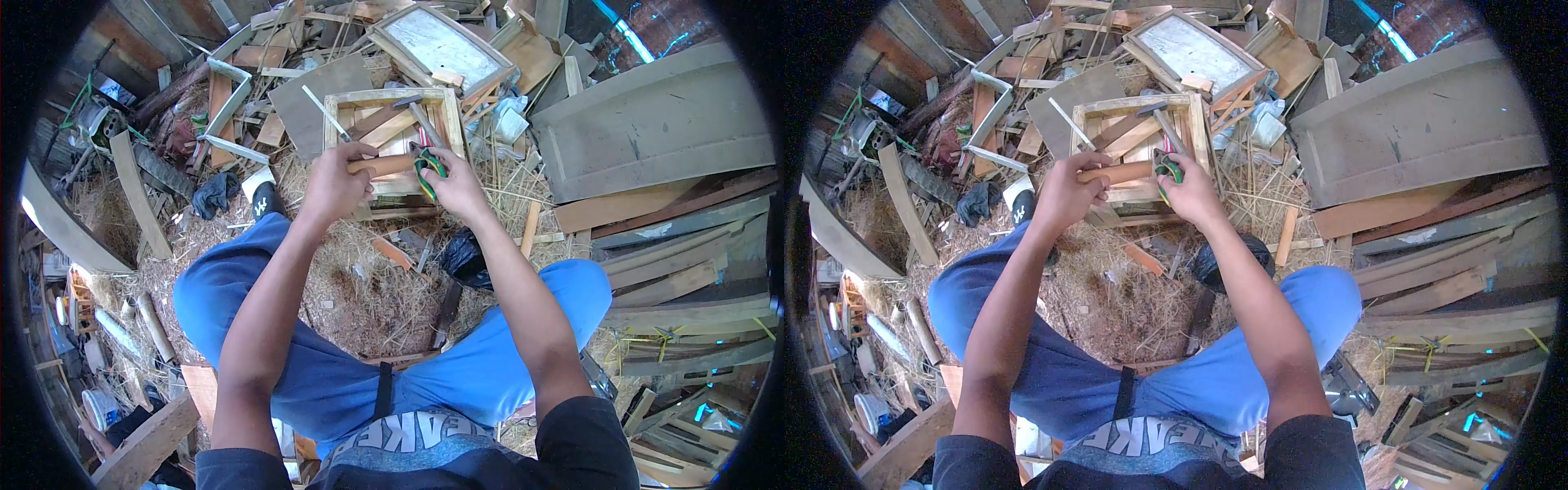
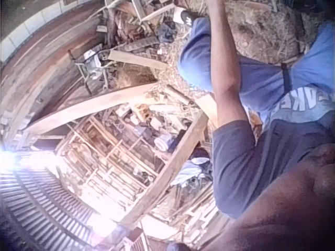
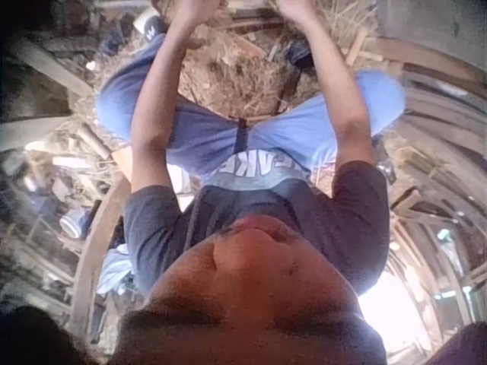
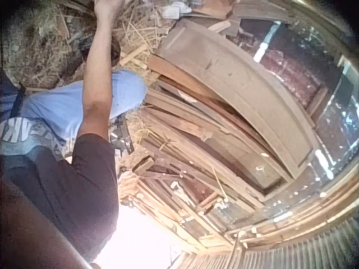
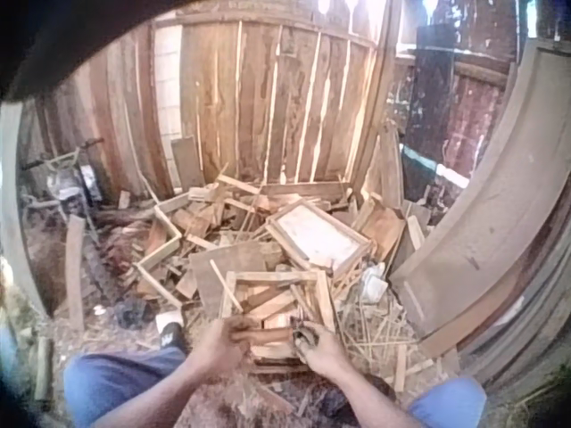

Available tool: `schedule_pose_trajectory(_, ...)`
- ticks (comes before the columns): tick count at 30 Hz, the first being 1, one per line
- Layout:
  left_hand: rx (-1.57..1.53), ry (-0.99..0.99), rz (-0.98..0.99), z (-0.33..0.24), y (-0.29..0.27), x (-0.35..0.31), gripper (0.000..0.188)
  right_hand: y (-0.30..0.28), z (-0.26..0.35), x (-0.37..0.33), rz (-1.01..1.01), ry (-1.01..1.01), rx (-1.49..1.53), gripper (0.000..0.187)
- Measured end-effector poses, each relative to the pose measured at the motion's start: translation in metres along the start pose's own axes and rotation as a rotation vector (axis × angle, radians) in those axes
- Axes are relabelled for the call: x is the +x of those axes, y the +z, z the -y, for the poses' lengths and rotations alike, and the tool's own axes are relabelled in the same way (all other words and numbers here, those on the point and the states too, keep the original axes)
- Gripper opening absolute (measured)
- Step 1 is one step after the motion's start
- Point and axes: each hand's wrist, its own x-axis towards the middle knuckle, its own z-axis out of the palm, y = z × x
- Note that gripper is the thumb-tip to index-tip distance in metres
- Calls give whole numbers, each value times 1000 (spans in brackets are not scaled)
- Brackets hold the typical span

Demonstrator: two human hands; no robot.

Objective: The person uses a hammer and pliers to pull nails and staples from small pieces of wood in a cluttered workshop environment.

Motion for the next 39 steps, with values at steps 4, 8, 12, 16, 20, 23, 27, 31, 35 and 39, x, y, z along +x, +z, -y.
schedule_pose_trajectory(4, -39, 23, -132, 0, -2, 1, 28, -13, 30, -4, -86, -137, -477, 37)
schedule_pose_trajectory(8, 29, 107, -250, -9, -3, -3, 27, -29, 24, 2, -222, -38, -760, 33)
schedule_pose_trajectory(12, -55, 100, -319, -13, 0, 3, 30, -38, -5, 8, -129, 40, -680, 33)
schedule_pose_trajectory(16, -93, 136, -308, -7, 1, 13, 34, -44, -8, 9, -99, 55, -693, 32)
schedule_pose_trajectory(20, -171, 106, -276, -11, 8, 20, 35, -51, 2, -1, -161, 12, -681, 24)
schedule_pose_trajectory(23, -286, 131, -298, -22, 28, 31, 24, -70, -10, -10, -147, 47, -521, 25)
schedule_pose_trajectory(27, -142, 199, -309, -13, 43, 56, 36, -74, 18, -45, -51, 243, 106, 32)
schedule_pose_trajectory(31, -9, 278, -303, -26, 76, 73, 43, -117, 16, -81, 29, 264, 99, 27)
schedule_pose_trajectory(35, 83, 334, -301, -37, 104, 82, 46, -130, -2, -123, 14, 202, 137, 31)
schedule_pose_trajectory(39, 163, 390, -282, -34, 120, 95, 45, -126, -9, -161, -160, 22, -195, 47)
